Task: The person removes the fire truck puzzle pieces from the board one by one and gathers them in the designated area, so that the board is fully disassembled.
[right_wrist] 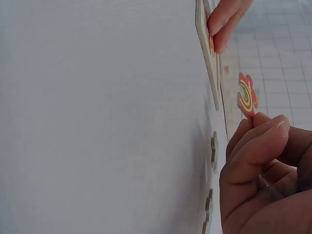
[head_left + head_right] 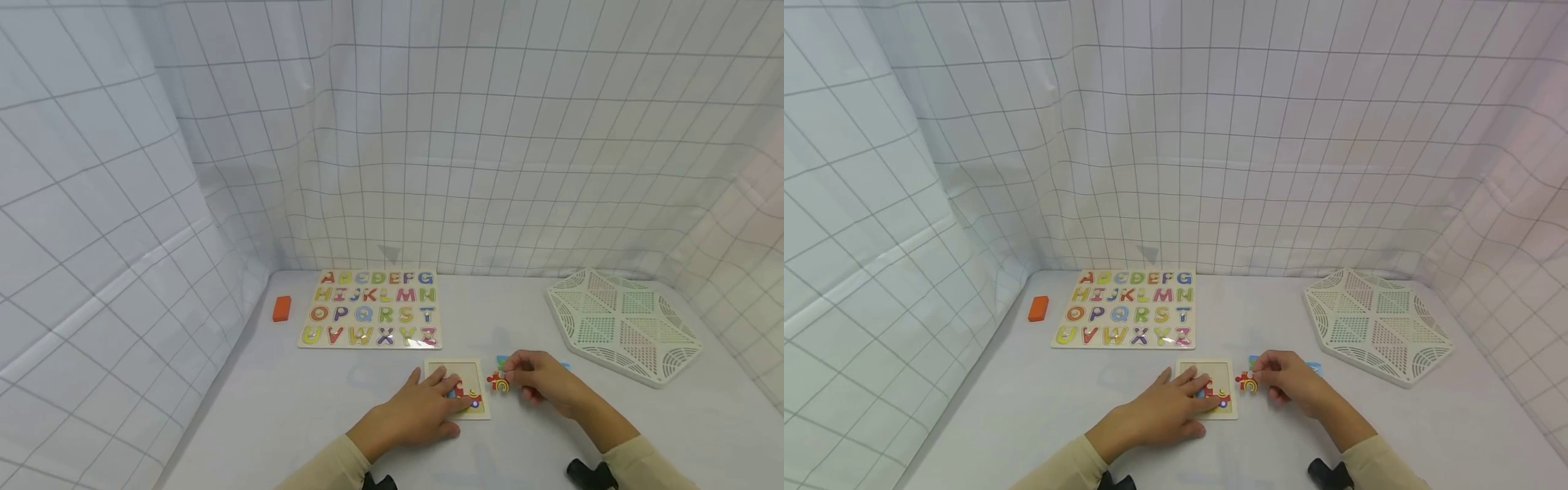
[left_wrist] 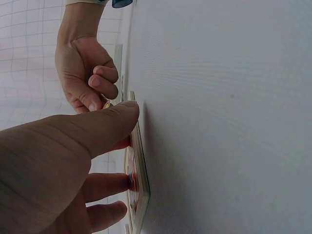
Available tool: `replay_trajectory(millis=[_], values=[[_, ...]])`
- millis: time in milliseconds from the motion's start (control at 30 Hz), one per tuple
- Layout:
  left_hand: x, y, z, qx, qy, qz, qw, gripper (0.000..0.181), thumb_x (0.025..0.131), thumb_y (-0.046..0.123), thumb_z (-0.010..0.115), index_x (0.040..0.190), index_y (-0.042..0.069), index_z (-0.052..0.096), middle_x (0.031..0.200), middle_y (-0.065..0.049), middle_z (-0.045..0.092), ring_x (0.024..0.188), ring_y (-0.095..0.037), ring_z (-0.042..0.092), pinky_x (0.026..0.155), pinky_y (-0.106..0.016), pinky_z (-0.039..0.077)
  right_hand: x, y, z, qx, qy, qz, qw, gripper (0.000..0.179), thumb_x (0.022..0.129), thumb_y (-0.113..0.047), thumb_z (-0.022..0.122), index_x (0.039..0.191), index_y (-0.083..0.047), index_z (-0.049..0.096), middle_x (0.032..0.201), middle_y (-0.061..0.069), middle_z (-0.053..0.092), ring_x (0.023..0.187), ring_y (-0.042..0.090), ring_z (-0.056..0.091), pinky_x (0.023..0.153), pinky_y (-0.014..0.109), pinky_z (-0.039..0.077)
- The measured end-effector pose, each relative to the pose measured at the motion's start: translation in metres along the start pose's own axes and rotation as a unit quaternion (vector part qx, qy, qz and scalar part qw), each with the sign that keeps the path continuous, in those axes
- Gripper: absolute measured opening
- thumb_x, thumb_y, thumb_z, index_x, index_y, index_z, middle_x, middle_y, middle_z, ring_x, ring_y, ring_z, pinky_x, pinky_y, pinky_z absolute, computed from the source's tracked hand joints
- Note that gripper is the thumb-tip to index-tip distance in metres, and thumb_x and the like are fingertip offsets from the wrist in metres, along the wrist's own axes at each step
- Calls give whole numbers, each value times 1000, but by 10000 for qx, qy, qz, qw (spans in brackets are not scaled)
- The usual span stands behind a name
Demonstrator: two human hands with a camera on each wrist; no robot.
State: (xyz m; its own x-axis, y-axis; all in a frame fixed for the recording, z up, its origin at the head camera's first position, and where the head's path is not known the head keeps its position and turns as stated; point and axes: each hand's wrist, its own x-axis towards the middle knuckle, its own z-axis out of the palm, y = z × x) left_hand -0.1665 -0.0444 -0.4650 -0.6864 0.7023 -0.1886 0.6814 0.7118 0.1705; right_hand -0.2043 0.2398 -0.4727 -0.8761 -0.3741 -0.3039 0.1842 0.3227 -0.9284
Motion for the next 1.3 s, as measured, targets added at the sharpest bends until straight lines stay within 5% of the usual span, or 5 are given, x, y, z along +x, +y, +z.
replay_trajectory(millis=[400,567,1033,1300], values=[[-1,-1,4,31,67,107,9999,51,98,46,66,147,42,53,160,5,41,151,-28,34,113,-64,35,-53,36,-75,-383,154,291,9987,26,100,-19,64,112,4,59,83,-1,55,61,6,49,53,21,46],[-1,-2,2,42,86,108,9999,52,98,45,66,148,42,52,160,5,42,151,-27,33,113,-64,35,-63,44,-92,-763,300,362,9960,26,99,-18,64,112,3,59,83,1,55,61,7,48,52,21,43],[-2,-1,3,-191,14,69,9998,53,97,46,66,148,42,52,162,4,39,152,-29,33,114,-64,32,-61,37,-85,-1249,613,278,9899,22,96,-18,68,108,0,65,80,3,57,59,11,46,53,24,40],[-4,-5,6,-373,-6,27,9993,57,97,50,64,151,42,47,164,3,35,152,-31,30,115,-65,30,-37,13,-56,-687,306,-126,9971,36,98,-23,67,118,7,62,79,2,53,59,10,45,53,24,43]])
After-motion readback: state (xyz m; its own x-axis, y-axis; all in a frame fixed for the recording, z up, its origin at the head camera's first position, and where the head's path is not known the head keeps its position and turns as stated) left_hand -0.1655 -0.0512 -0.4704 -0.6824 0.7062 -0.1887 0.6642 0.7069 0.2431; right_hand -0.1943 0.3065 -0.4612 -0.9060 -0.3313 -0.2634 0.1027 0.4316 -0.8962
